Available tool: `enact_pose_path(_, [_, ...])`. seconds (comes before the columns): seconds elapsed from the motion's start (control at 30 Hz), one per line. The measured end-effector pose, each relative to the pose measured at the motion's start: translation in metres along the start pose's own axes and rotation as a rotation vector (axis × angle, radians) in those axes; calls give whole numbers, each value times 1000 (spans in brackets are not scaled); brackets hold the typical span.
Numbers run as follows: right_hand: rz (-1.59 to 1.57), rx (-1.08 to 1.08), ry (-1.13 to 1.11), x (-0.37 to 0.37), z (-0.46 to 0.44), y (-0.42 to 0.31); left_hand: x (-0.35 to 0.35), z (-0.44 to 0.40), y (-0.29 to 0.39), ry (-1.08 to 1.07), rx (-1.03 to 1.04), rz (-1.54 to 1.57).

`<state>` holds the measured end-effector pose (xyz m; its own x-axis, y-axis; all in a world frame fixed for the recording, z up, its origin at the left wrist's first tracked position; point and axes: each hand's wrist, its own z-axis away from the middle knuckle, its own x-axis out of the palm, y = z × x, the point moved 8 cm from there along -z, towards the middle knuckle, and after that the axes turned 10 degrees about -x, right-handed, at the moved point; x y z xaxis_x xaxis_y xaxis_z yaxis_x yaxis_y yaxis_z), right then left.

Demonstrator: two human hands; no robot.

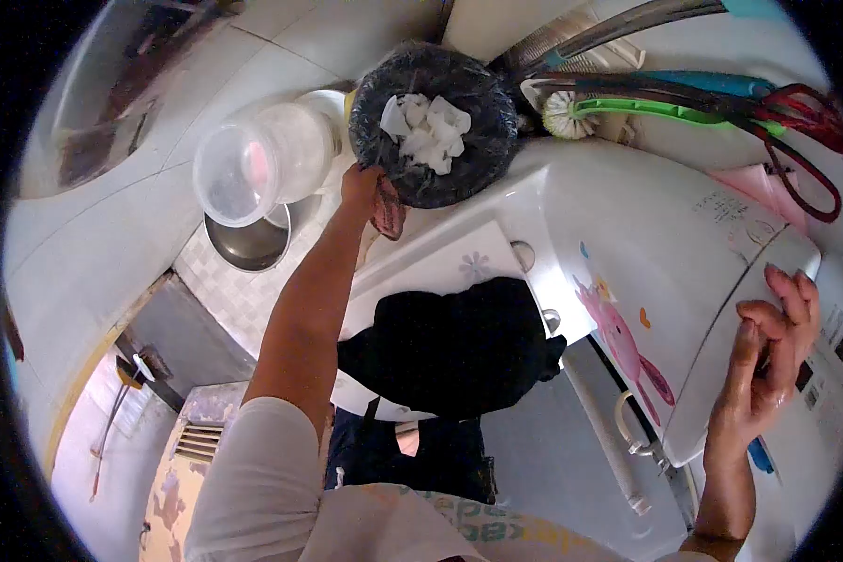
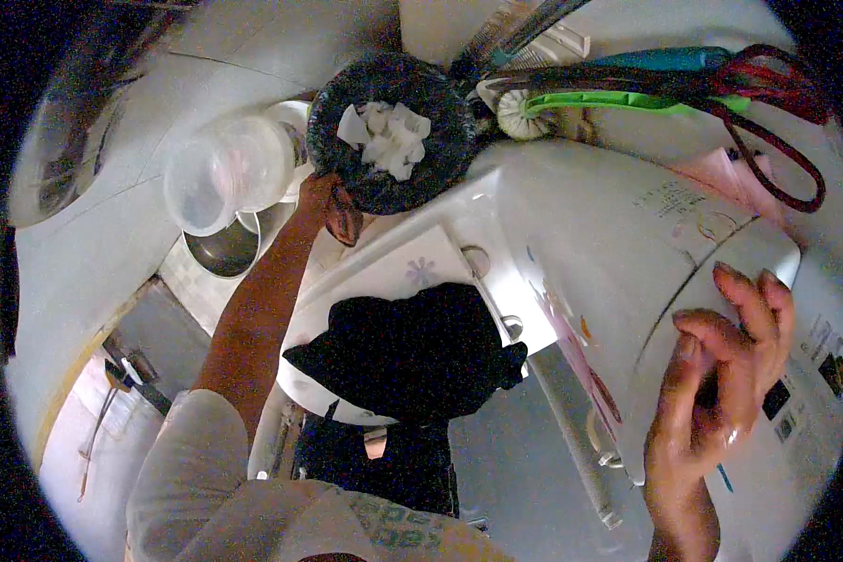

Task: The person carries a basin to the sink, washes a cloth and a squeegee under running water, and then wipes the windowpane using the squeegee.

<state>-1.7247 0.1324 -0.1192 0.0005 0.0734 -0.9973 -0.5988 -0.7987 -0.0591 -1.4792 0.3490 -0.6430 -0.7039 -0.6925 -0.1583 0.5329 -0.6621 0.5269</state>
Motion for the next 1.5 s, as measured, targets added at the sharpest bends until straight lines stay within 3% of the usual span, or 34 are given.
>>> enact_pose_path(0.03, [-1,2,3,-1,0,0,1,-4,-7,-26,-120,158])
enact_pose_path(0.13, [-20,-11,46,-2,1,-1,7,33,24,-115,-42,363])
enact_pose_path(0.33, [-53,-2,85,-3,1,-2,-6,20,5,-40,32,263])
enact_pose_path(0.43, [-51,-9,86,-2,1,-4,-7,38,10,-80,51,446])
enact_pose_path(0.7, [-75,-67,199,-8,2,-6,-22,122,73,3,152,351])
enact_pose_path(0.8, [-55,-107,268,-14,3,-6,-30,181,102,-46,105,471])
enact_pose_path(0.9, [-105,-143,332,-17,5,-4,-60,219,120,36,227,433])
enact_pose_path(1.07, [-115,-145,421,-16,9,3,-116,307,137,36,93,377])
enact_pose_path(1.17, [-96,-135,444,-21,14,1,-160,345,119,86,49,332])
enact_pose_path(1.5, [-96,-141,439,-21,12,-1,-215,432,58,115,-42,320])
